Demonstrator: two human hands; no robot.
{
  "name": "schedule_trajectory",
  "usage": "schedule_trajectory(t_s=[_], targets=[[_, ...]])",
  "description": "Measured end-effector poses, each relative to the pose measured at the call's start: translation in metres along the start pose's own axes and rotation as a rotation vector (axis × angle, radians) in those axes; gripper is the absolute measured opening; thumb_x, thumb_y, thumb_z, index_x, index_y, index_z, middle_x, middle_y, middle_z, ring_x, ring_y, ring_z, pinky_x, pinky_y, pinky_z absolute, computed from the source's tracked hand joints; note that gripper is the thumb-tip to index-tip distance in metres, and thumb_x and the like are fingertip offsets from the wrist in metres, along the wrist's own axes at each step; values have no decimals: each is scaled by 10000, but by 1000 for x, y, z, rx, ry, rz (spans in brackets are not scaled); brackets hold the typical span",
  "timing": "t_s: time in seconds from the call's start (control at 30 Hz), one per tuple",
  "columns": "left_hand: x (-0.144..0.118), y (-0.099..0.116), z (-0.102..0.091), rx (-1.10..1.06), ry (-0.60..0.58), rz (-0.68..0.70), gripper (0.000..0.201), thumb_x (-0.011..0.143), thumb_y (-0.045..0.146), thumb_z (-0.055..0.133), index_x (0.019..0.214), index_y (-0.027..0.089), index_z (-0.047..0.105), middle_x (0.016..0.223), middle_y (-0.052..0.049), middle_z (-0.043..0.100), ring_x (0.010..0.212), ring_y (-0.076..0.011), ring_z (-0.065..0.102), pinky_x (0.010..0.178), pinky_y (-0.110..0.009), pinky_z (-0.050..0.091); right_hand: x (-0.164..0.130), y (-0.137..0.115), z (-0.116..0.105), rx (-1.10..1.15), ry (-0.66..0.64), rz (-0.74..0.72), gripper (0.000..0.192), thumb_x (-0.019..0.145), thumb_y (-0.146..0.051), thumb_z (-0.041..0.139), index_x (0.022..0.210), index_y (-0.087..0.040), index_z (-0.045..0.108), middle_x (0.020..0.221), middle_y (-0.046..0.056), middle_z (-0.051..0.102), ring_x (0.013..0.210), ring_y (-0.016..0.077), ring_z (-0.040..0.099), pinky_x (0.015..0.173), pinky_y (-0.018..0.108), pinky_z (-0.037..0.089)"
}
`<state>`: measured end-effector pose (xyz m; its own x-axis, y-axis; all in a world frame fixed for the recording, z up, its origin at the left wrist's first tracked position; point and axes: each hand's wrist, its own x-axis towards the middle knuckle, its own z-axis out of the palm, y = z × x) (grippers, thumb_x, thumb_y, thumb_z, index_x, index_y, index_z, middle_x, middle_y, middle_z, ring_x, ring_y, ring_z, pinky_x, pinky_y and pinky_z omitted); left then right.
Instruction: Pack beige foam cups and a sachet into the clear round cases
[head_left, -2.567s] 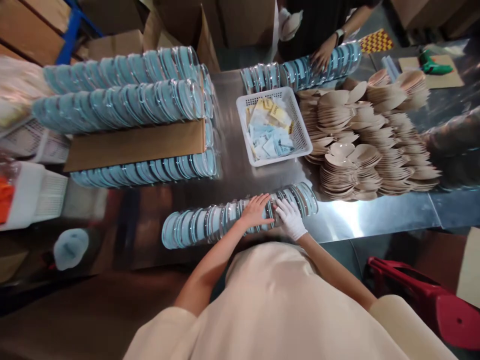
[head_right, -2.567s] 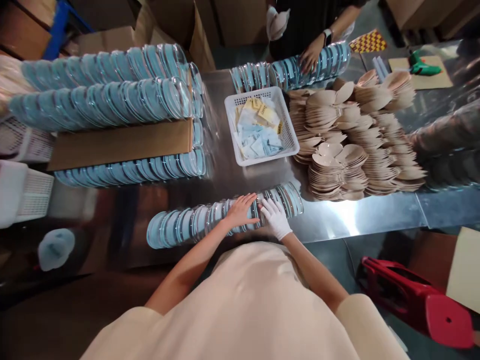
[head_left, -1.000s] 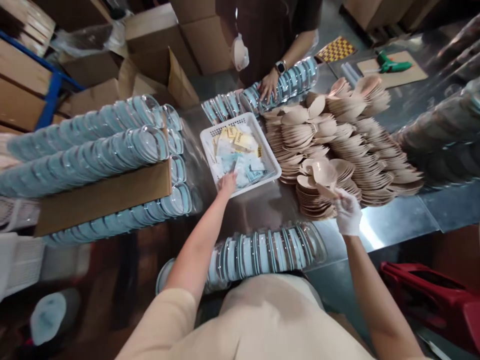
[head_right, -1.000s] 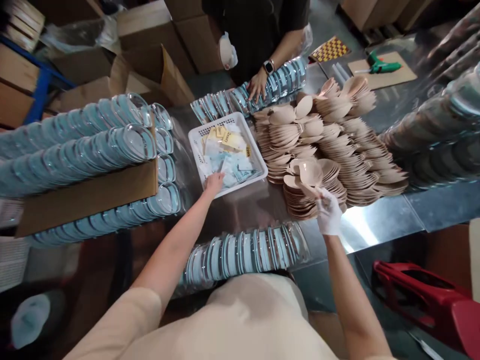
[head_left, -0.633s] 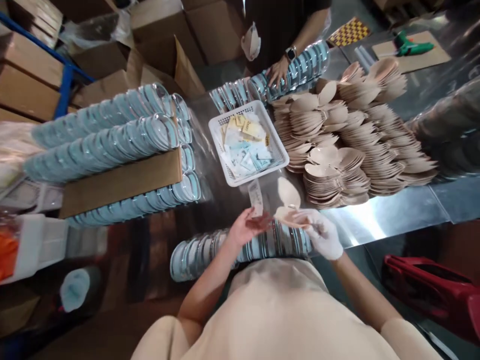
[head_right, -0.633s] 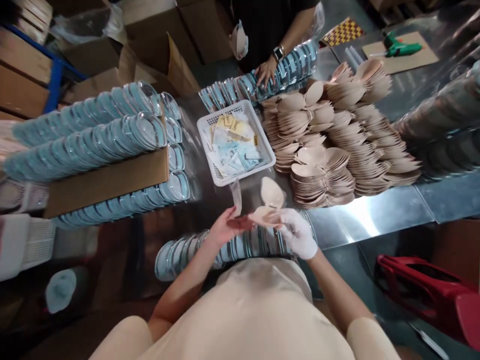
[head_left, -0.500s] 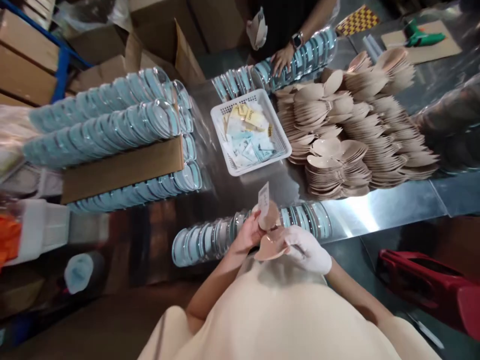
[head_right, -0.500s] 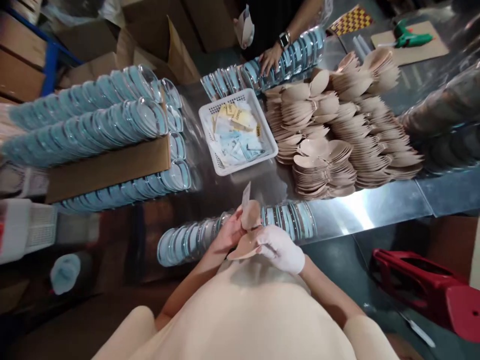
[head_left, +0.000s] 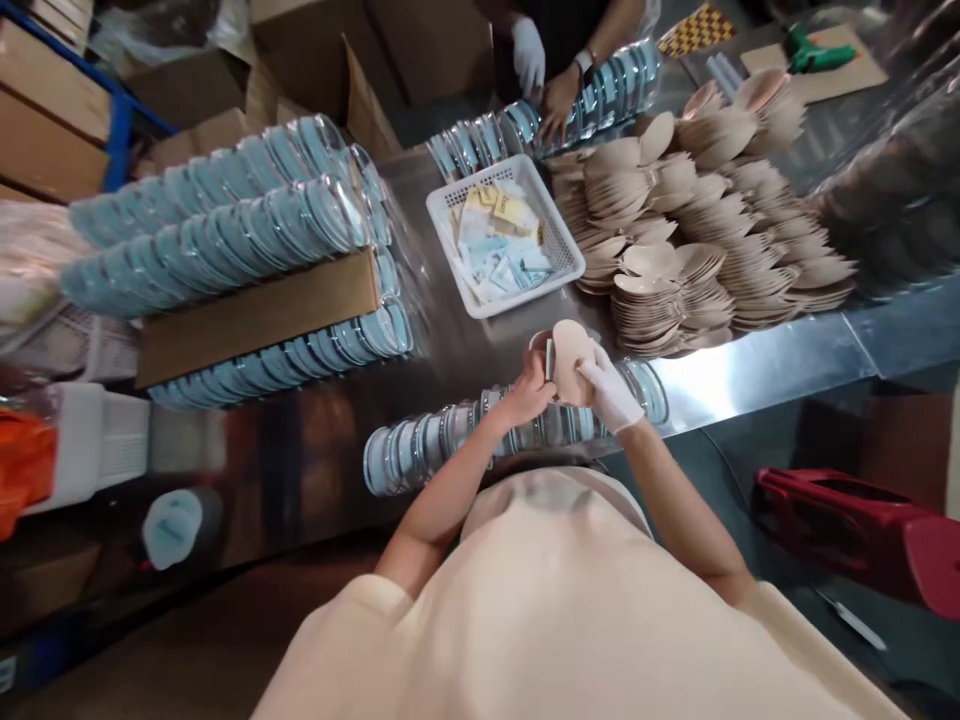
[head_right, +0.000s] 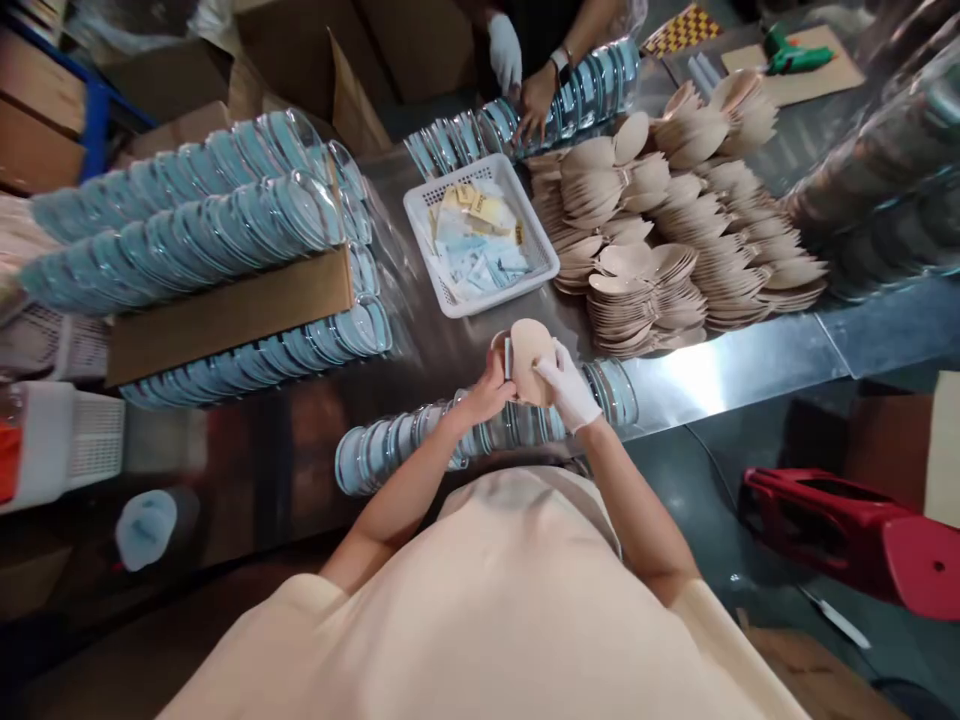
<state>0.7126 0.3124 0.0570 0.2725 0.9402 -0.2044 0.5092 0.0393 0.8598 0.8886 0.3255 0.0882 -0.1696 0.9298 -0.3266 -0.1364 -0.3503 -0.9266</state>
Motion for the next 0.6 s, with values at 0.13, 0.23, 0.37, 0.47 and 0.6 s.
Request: schedule_trajectory(t_s=[0.13, 0.23, 0.37, 0.47, 0.6], targets=[[-16, -19, 8, -185, -155, 158, 1122, 832, 462, 797, 1650, 146, 98, 1715, -231, 175, 1603, -366, 214, 1263, -459, 352, -34, 17, -13, 64, 0, 83, 856, 763, -576, 721, 1506, -259, 436, 1447, 120, 613, 1125, 284, 688, 823, 407, 636], [-27, -36, 9, -224, -89, 234, 893, 909, 591, 704, 1607, 189, 320, 1697, -211, 237, 1551, -347, 340, 1150, -440, 490, -56, 30, -21, -132, 247, 23, 885, 716, -504, 749, 1504, -220, 461, 1450, 144, 611, 1230, 309, 648, 974, 453, 595], [-29, -61, 7, 126, -42, 163, 798, 850, 610, 772, 1497, 213, 525, 1556, -181, 511, 1485, -345, 443, 1249, -524, 362, -79, 43, -15, -660, 370, -91, 812, 786, -353, 688, 1549, -217, 446, 1513, 145, 557, 1351, 326, 570, 1131, 486, 490], [-25, -72, 10, 383, -200, 150, 962, 807, 569, 811, 1598, 199, 407, 1647, -170, 438, 1535, -373, 377, 1292, -562, 245, -77, 50, 10, -1057, 192, 20, 734, 864, -239, 599, 1577, -247, 428, 1478, 177, 573, 1185, 335, 669, 988, 463, 553], [-24, -77, 16, 532, -286, 170, 961, 823, 457, 754, 1628, 124, 350, 1684, -202, 368, 1560, -366, 346, 1304, -511, 205, -50, 67, 47, -1356, 3, 32, 594, 951, -150, 479, 1540, -232, 477, 1500, 215, 561, 1221, 346, 651, 1008, 475, 514]])
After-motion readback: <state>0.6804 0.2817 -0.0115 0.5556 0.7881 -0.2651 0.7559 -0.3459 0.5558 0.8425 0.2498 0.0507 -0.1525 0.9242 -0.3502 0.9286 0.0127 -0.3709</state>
